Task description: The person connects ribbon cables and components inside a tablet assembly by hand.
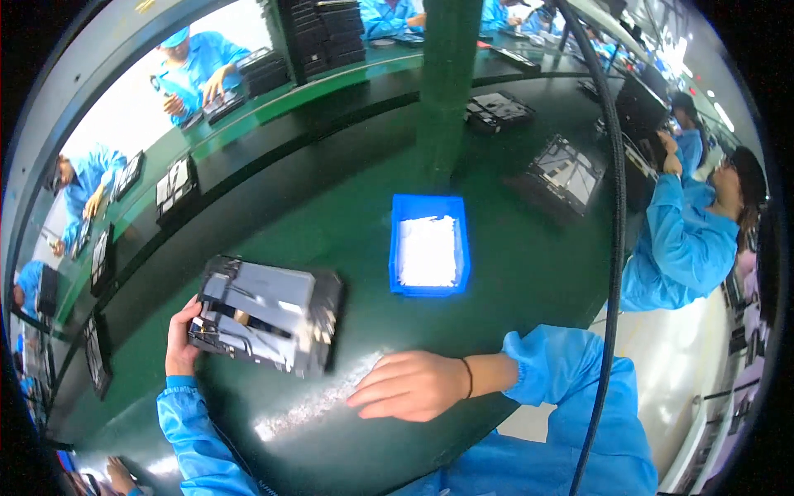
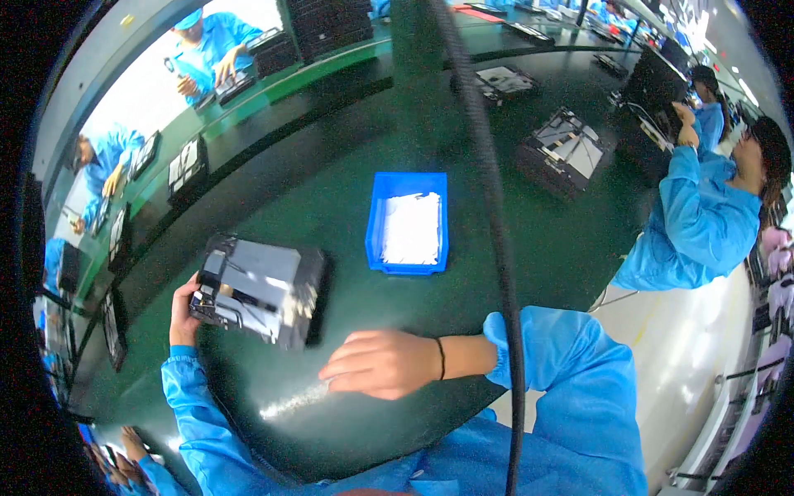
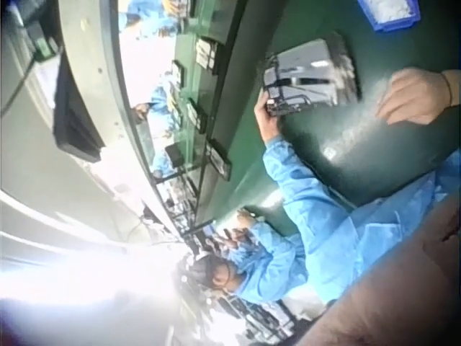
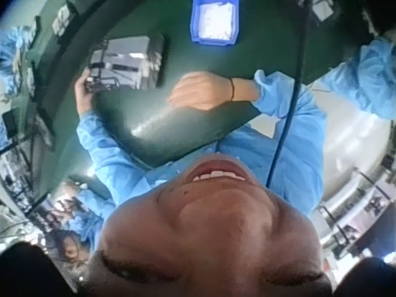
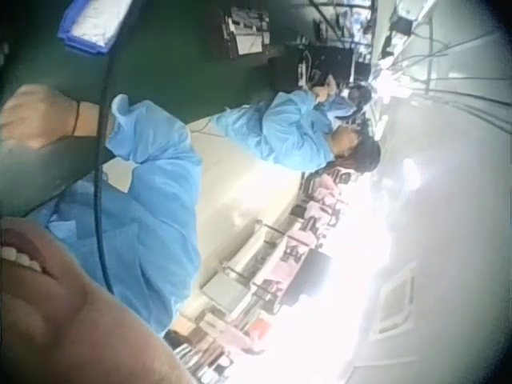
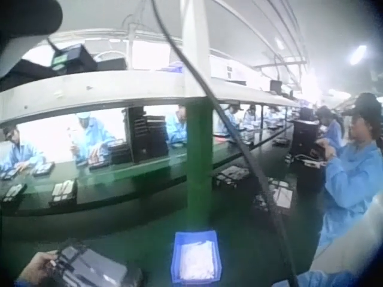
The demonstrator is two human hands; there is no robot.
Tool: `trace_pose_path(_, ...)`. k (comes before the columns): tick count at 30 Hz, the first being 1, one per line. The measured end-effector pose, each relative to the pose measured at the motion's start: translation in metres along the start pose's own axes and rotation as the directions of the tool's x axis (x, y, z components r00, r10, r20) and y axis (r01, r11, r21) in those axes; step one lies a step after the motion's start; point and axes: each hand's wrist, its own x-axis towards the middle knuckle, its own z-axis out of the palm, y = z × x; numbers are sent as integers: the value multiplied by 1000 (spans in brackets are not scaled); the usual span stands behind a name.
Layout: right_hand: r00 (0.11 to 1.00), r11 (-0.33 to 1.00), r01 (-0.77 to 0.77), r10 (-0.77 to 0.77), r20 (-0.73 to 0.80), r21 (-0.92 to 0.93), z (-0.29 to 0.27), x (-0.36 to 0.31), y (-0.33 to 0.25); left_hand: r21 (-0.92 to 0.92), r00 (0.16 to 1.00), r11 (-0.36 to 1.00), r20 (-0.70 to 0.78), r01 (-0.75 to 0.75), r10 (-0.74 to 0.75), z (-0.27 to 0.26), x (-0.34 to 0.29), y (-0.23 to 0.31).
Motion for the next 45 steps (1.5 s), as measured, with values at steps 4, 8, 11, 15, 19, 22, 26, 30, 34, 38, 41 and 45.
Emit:
trace_pose_path(4, 900, 963, -268, 240, -363, -26, -13, 11, 3, 188, 976, 975, 159, 120, -150, 41, -13, -3)
trace_pose_path(8, 631, 760, -593, 645, -431, 267, 16, 13, 24, 295, 902, 941, 339, 166, -266, 73, -1, -15)
trace_pose_path(11, 552, 628, -640, 776, -304, 443, 46, 6, 34, 386, 954, 922, 269, 19, -132, 89, 3, -15)
trace_pose_path(15, 554, 608, -632, 788, -268, 480, 66, 16, 26, 248, 969, 937, 53, -247, 242, 91, -3, -36)
trace_pose_path(19, 541, 593, -623, 798, -267, 510, 71, 17, 19, 389, 740, 764, -248, -514, 625, 74, -55, -92)
trace_pose_path(22, 518, 551, -579, 818, -251, 601, 76, 16, 14, 298, 758, 806, -285, -511, 586, 100, -138, -140)
trace_pose_path(26, 535, 544, -596, 818, -213, 591, 90, 21, -1, 223, 841, 863, -213, -454, 498, 156, -181, -150)
trace_pose_path(30, 514, 586, -561, 800, -308, 585, 89, 17, 12, 237, 840, 852, -185, -466, 510, 153, -159, -156)
trace_pose_path(34, 448, 577, -648, 817, -364, 497, 75, 36, 4, 560, 762, 625, 17, -543, 647, 141, -164, -130)
trace_pose_path(38, 509, 702, -585, 707, -491, 406, 65, 45, 19, 800, 687, 262, 240, -540, 686, 130, -148, -117)
trace_pose_path(41, 636, 801, -579, 328, -699, -151, 78, 71, 22, 786, 605, 20, 460, -618, 650, 127, -144, -106)
trace_pose_path(45, 889, 835, -459, 435, -145, -304, 45, 50, 2, 602, 232, -375, 695, -705, 680, 118, -147, -110)
